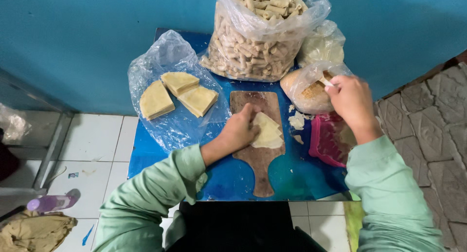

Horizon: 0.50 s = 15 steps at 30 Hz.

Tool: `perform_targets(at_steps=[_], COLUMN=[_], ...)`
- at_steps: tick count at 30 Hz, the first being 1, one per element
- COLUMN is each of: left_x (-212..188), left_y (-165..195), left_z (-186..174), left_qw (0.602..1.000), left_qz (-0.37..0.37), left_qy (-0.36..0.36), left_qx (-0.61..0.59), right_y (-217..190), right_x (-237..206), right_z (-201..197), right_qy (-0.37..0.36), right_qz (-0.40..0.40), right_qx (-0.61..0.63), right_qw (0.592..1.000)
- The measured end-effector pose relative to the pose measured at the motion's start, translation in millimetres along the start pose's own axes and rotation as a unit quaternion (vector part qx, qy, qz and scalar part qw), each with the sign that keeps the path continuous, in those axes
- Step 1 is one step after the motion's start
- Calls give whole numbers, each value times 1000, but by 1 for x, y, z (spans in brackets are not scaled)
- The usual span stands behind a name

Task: The person takes thin square dough sheets one at a time, spreads a filling from a pink container onto them using a spoon, and stacks the coated sheets into a pile on a wooden board, occasionally sprinkling a powdery ingredient from a plastic bag between layers.

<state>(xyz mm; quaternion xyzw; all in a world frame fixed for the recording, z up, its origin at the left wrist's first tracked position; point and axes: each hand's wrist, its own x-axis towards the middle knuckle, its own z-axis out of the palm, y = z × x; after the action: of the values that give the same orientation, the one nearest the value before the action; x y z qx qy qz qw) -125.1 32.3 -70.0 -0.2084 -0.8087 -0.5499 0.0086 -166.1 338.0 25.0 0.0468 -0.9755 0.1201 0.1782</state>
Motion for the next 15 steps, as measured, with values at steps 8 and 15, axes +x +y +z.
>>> perform_targets(at_steps=[8, 15], left_x=[-19, -29], left_y=[-5, 22], left_z=[-2, -11], left_qw=[989, 964], left_qz=[47, 80], left_qy=[6, -9], left_qx=[143, 253], right_y=[2, -2], right_x=[5, 9], right_z=[7, 7], right_qy=[69, 23], right_qz=[18, 48], right_qx=[-1, 74], right_qw=[997, 996])
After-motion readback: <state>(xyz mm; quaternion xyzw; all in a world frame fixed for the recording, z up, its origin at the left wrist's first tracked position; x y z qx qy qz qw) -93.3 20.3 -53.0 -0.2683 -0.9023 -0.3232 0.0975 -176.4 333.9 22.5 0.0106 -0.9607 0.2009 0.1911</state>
